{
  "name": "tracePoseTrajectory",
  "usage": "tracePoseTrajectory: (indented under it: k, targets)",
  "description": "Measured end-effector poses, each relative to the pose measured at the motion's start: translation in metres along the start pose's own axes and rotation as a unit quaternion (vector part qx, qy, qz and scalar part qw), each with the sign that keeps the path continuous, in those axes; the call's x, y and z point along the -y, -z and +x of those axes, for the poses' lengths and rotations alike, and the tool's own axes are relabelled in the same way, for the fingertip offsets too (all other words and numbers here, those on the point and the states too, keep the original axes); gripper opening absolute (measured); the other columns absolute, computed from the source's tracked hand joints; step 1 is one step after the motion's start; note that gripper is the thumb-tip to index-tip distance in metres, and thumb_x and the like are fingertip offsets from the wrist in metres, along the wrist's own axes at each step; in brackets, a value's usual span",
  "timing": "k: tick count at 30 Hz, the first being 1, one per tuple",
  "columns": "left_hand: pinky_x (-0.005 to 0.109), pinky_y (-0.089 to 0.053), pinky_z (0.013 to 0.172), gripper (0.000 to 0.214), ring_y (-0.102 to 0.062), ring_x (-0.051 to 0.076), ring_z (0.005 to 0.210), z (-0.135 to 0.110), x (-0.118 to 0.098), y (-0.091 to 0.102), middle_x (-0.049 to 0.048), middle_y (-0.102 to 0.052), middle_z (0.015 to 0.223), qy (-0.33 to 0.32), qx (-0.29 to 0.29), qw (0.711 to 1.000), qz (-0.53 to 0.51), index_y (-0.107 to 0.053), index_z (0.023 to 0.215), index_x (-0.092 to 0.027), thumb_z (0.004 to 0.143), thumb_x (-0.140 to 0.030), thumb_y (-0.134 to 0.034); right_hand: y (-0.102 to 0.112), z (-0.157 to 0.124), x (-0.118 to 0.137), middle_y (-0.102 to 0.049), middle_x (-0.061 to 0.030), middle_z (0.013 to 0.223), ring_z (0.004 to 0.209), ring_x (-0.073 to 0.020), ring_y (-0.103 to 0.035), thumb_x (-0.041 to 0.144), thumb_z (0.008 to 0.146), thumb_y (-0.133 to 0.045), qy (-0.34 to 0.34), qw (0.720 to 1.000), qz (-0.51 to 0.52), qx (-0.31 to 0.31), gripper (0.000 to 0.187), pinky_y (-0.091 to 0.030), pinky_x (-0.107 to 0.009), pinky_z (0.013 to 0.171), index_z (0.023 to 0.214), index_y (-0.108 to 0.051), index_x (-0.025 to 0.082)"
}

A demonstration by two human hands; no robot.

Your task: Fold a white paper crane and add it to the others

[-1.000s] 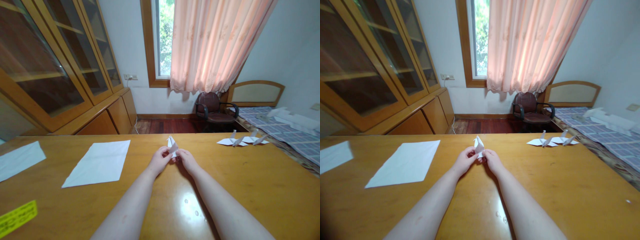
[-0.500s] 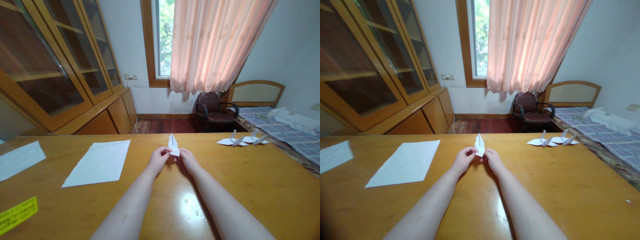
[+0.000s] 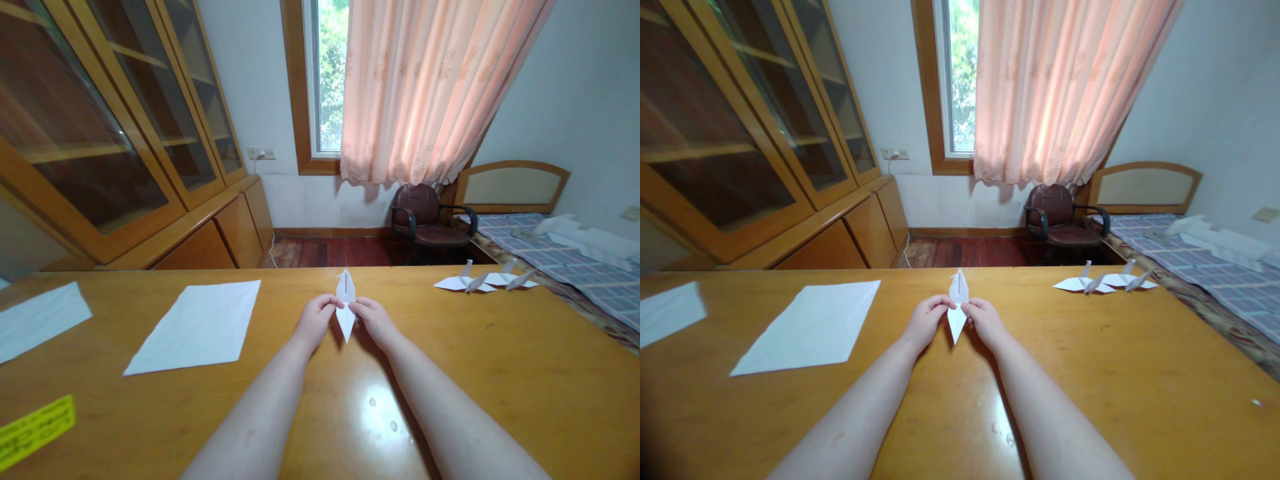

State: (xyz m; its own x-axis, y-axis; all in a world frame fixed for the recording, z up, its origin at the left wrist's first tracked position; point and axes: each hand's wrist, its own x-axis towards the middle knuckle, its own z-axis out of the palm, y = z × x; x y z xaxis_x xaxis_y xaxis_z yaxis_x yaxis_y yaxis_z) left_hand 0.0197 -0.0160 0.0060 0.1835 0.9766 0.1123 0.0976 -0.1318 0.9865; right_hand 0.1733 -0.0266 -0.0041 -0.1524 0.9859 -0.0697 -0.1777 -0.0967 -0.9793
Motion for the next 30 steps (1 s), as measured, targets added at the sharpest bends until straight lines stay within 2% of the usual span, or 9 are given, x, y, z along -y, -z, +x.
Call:
tracePoseTrajectory:
  k: [6, 13, 21, 30]
  targets:
    - [0.025, -0.044, 0.067, 0.016, -0.056, 0.015, 0.070, 0.000, -0.001, -0.002, 0.0013, -0.062, 0.072, -0.009, 0.014, 1.000, 0.000, -0.061, 0.075, -0.015, 0.071, -0.031, -0.060, 0.001, 0.001, -0.001, -0.046, 0.0036, 0.048, 0.046, -0.0083, -0.037, 0.046, 0.066, -0.062, 0.010, 1.000, -0.019, 0.002, 0.032, -0.026, -0.023, 0.048, 0.058, -0.054, 0.016]
    - [0.022, -0.043, 0.060, 0.021, -0.054, 0.011, 0.063, 0.005, 0.010, -0.004, -0.0009, -0.058, 0.069, -0.013, -0.027, 1.000, 0.002, -0.054, 0.075, -0.016, 0.066, -0.031, -0.067, 0.000, 0.002, -0.001, -0.048, 0.0028, 0.047, 0.046, -0.0090, -0.040, 0.048, 0.066, -0.063, 0.015, 0.999, -0.048, -0.004, 0.035, -0.028, -0.023, 0.048, 0.054, -0.053, 0.016]
    - [0.019, -0.038, 0.053, 0.018, -0.051, 0.009, 0.055, 0.002, 0.002, -0.005, -0.0057, -0.054, 0.059, 0.015, -0.031, 0.999, -0.022, -0.048, 0.072, -0.018, 0.068, -0.027, -0.063, -0.001, 0.001, -0.002, -0.052, 0.0014, 0.051, 0.048, -0.0096, -0.043, 0.047, 0.065, -0.065, -0.003, 1.000, -0.028, 0.008, 0.033, -0.031, -0.023, 0.049, 0.061, -0.058, 0.015]
    - [0.019, -0.036, 0.052, 0.015, -0.049, 0.009, 0.054, 0.002, -0.001, -0.005, -0.0060, -0.051, 0.059, 0.017, -0.017, 0.999, -0.031, -0.048, 0.074, -0.018, 0.069, -0.024, -0.060, 0.000, 0.000, 0.000, -0.050, 0.0018, 0.049, 0.048, -0.0097, -0.041, 0.044, 0.063, -0.065, 0.008, 0.999, -0.044, 0.010, 0.031, -0.028, -0.024, 0.050, 0.055, -0.057, 0.015]
